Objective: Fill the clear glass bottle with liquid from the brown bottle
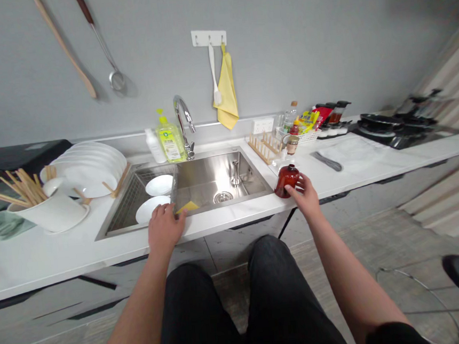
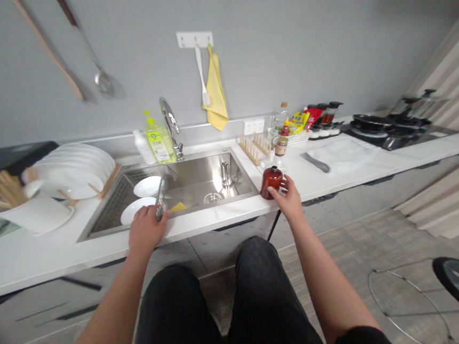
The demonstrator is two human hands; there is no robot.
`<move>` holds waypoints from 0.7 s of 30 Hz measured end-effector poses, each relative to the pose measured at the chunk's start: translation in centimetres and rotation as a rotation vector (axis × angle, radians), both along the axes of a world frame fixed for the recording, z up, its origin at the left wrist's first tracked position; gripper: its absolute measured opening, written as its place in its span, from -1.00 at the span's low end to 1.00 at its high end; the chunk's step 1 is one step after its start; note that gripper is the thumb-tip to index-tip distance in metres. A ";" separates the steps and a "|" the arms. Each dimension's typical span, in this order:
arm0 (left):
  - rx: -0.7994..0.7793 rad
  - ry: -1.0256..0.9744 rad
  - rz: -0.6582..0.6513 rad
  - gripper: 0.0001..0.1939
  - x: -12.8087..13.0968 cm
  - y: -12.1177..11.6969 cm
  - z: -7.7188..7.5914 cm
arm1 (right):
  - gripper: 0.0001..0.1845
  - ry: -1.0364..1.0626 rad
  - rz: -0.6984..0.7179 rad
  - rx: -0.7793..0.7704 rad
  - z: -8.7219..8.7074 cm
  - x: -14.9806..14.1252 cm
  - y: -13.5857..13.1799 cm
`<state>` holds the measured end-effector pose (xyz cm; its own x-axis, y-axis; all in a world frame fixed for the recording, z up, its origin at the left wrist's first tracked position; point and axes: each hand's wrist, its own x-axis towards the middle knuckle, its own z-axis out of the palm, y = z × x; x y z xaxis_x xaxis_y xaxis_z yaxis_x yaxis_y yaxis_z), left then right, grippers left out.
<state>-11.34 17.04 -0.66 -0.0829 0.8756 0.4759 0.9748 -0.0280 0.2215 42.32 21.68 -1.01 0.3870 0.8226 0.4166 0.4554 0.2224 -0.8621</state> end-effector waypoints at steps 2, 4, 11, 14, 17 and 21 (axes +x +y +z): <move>-0.003 0.001 0.000 -0.36 0.0 -0.1 0.1 | -0.13 0.006 -0.096 0.080 -0.1 1.4 0.3; -0.003 0.003 0.005 -0.35 0.1 -0.1 0.1 | -0.31 -0.001 -0.199 0.100 0.1 3.0 1.4; -0.006 0.009 0.005 -0.34 -0.1 0.1 -0.2 | -0.29 -0.056 -0.097 -0.118 3.7 6.6 8.0; -0.002 0.021 0.010 -0.33 -0.2 0.2 -0.3 | -0.26 -0.175 -0.041 -0.166 4.8 6.5 9.8; -0.002 0.023 0.013 -0.34 -0.2 0.2 -0.3 | -0.12 -0.234 -0.084 -0.217 4.9 5.9 10.6; -0.009 0.015 0.018 -0.35 -0.2 0.3 -0.2 | 0.05 -0.288 -0.092 -0.261 4.1 4.9 10.5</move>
<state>-11.55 17.34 -0.86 -0.0919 0.8783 0.4692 0.9783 -0.0083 0.2072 47.19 32.15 3.13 0.3624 0.8823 0.3005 0.6943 -0.0404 -0.7186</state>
